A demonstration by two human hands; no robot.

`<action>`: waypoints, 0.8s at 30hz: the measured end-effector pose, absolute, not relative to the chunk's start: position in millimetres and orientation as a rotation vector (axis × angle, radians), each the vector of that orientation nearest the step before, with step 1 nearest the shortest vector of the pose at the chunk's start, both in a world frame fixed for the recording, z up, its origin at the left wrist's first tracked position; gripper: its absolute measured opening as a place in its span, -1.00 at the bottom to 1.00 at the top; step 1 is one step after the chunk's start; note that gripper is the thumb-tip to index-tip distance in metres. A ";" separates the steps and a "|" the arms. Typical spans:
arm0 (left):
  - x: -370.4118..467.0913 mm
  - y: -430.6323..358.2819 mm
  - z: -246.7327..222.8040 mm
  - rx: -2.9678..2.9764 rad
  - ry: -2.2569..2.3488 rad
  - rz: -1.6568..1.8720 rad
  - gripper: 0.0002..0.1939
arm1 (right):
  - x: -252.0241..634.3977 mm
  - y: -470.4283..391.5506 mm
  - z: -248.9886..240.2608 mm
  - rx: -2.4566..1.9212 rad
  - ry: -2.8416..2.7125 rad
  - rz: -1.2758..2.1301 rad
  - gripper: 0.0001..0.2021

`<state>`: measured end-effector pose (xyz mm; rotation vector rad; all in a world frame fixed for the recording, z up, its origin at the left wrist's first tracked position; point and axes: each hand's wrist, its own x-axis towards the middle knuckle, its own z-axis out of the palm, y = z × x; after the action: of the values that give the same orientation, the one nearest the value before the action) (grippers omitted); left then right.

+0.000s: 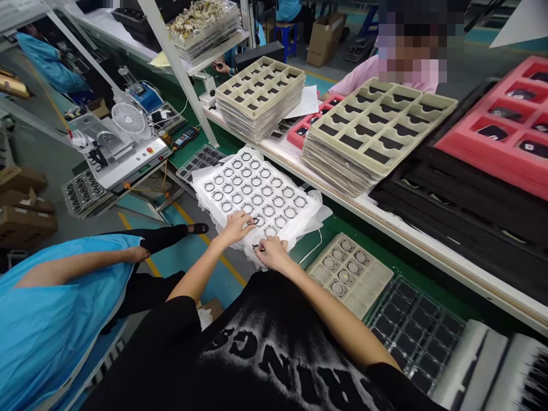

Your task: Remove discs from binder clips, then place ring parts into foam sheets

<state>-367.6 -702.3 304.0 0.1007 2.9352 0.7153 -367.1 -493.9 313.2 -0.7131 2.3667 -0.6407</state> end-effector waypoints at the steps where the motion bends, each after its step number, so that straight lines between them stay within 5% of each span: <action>1: -371.2 -697.2 298.3 0.098 2.994 0.663 -0.79 | -368.4 -489.8 314.7 -0.702 2.355 -0.706 -0.80; 6: -378.6 -686.7 272.0 0.216 3.080 0.355 -0.81 | -378.9 -480.6 312.9 -0.582 2.555 -0.889 -0.80; 12: -377.6 -699.6 280.0 0.305 2.949 0.284 -0.79 | -387.3 -495.9 291.9 -0.690 2.783 -0.466 -0.75; 24: -397.4 -687.0 313.3 0.159 2.957 0.794 -0.83 | -388.9 -494.4 294.7 -0.651 2.705 -0.499 -0.70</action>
<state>-397.4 -687.0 313.3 0.1587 2.9565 0.7936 -388.9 -494.4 294.7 -0.6512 2.7047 -0.4994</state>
